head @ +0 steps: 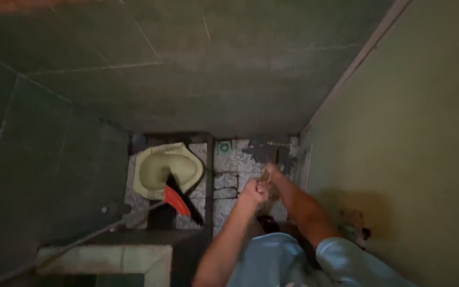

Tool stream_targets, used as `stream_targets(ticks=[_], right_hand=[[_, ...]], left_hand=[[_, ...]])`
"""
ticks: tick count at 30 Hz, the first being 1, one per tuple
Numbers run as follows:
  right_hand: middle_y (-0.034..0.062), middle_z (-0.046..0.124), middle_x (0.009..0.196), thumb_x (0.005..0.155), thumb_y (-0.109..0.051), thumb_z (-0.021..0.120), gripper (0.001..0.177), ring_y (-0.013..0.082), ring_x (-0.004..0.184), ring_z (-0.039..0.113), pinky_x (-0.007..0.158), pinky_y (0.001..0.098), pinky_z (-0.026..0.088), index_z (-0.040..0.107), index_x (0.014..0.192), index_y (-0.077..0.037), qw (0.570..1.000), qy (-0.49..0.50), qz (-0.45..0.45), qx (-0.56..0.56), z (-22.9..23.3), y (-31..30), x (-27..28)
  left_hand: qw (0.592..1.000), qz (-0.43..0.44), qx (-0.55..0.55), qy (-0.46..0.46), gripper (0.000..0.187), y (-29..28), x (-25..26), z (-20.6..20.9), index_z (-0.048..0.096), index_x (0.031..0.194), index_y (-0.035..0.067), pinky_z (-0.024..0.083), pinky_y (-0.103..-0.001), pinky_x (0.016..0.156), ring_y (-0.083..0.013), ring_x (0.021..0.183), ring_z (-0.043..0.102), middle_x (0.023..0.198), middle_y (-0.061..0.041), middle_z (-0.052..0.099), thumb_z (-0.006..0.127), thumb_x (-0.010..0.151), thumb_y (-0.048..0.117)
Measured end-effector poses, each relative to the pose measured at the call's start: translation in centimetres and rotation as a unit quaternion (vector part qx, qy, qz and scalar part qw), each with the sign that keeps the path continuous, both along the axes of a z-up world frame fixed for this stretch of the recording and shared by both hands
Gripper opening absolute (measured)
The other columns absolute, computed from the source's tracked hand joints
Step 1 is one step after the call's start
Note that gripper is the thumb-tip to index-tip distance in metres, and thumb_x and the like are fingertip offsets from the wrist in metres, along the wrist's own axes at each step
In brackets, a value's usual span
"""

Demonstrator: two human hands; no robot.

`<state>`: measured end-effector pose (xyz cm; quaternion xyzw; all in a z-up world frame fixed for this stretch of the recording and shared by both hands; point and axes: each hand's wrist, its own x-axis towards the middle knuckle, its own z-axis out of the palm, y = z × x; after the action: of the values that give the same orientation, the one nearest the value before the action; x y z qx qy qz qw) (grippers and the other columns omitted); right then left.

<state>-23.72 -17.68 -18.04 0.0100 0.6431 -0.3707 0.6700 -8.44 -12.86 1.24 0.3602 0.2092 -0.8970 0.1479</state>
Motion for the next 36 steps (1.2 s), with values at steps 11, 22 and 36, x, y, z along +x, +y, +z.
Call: stream_targets(ticks=[11,22,36], right_hand=[[0.0127,0.053,0.058,0.098,-0.029,0.051,0.033,0.0297,0.051,0.053,0.048,0.0464,0.045,0.055,0.074,-0.007,0.996,0.0,-0.091,-0.019,2.8,4.3,7.1],[0.0099,0.05,0.059,0.095,-0.029,0.049,0.031,0.0282,0.051,0.05,0.046,0.0448,0.042,0.05,0.07,-0.01,0.993,-0.07,-0.094,0.034,8.7,10.7,16.5],[0.0074,0.054,0.059,0.088,-0.031,0.06,0.03,0.0277,0.052,0.051,0.048,0.0453,0.044,0.056,0.066,-0.011,0.997,-0.033,-0.075,0.011,9.6,15.0,13.9]], left_hand=[[0.998,0.022,0.034,0.047,0.026,5.0,6.2,0.5,0.05,0.081,0.005,0.028,-0.02,0.031,-0.0062,0.04,0.037,0.058,0.002,0.042,0.046,0.104,0.017],[0.995,0.03,0.075,0.065,0.022,9.8,15.4,0.8,0.046,0.077,0.009,0.034,-0.02,0.035,-0.0082,0.043,0.038,0.061,-0.001,0.046,0.045,0.099,0.014],[0.996,-0.019,0.024,0.084,0.031,13.7,12.2,1.5,0.052,0.086,0.003,0.035,-0.016,0.035,-0.0051,0.048,0.042,0.065,0.002,0.047,0.056,0.104,0.027]])
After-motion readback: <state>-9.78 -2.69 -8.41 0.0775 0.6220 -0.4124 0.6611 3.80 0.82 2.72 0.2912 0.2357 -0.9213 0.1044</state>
